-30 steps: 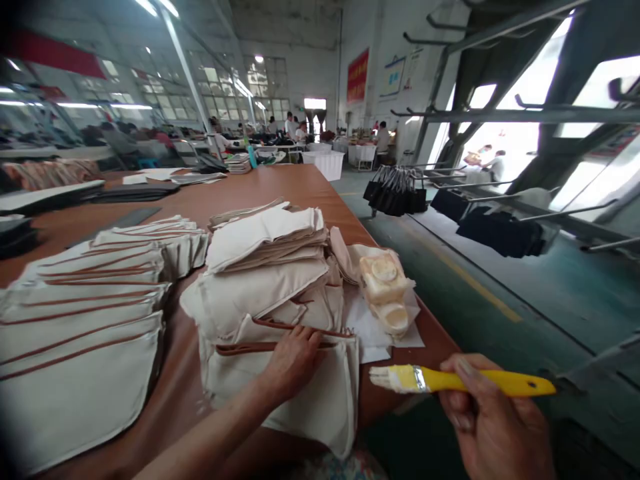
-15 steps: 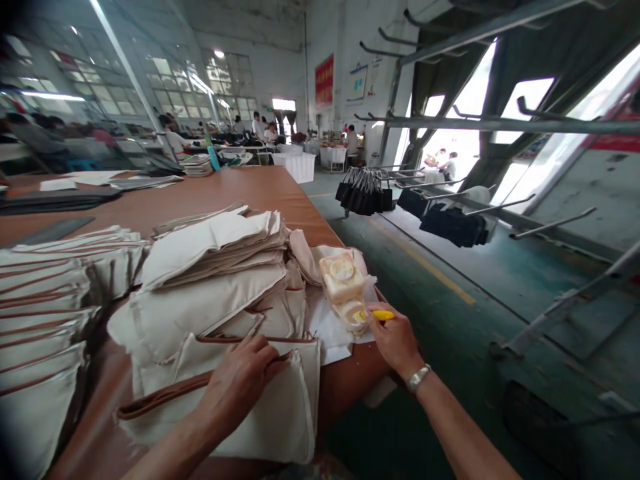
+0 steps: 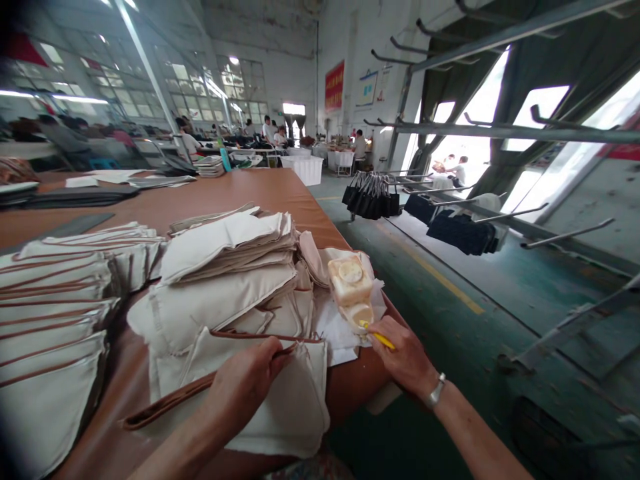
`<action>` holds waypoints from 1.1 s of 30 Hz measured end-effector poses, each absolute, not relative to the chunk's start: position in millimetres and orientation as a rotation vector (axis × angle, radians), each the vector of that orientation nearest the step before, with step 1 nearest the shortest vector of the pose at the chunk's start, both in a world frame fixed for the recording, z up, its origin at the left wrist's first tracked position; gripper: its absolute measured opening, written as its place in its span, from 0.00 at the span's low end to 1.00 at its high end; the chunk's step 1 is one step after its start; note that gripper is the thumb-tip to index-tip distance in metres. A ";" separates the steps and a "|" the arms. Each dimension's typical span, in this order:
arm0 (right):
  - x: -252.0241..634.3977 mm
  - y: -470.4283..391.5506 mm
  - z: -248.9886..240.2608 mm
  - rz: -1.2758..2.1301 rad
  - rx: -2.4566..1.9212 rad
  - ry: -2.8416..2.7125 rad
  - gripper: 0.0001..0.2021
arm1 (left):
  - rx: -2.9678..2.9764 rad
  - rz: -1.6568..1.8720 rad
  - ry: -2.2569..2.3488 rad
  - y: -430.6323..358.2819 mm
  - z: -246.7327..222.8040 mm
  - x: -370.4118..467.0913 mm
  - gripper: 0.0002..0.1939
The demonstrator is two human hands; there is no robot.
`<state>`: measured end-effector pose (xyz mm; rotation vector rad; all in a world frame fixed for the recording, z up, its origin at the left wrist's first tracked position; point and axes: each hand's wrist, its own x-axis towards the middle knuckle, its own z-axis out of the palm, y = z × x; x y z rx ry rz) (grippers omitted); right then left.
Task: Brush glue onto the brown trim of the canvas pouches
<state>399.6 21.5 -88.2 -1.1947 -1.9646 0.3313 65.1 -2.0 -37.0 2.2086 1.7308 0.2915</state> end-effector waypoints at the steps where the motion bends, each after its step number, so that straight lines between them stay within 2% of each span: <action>1: 399.1 16.9 -87.1 0.335 -1.175 -1.990 0.10 | 2.158 0.336 1.703 0.7 -36.7 64.4 0.09; 6: 399.0 7.9 -92.8 0.255 -1.178 -1.937 0.10 | 2.001 0.634 1.482 6.6 -42.5 56.8 0.08; 10: 392.0 -3.2 -91.1 0.255 -1.267 -1.779 0.10 | 1.899 0.692 1.437 4.1 -47.0 54.3 0.10; 13: 376.4 -24.3 -74.3 0.371 -1.356 -1.510 0.11 | 1.839 0.677 1.440 2.1 -48.9 55.5 0.12; 18: 328.1 -51.6 -41.4 0.602 -1.163 -1.382 0.10 | 1.839 0.680 1.430 1.5 -52.1 60.7 0.13; 27: 289.7 -41.8 -19.8 0.228 -1.039 -1.638 0.06 | 1.817 0.679 1.420 -9.4 -54.1 62.1 0.12; 33: 283.8 -53.6 -20.1 0.248 -0.981 -1.706 0.06 | 1.832 0.688 1.429 -11.9 -55.7 64.0 0.12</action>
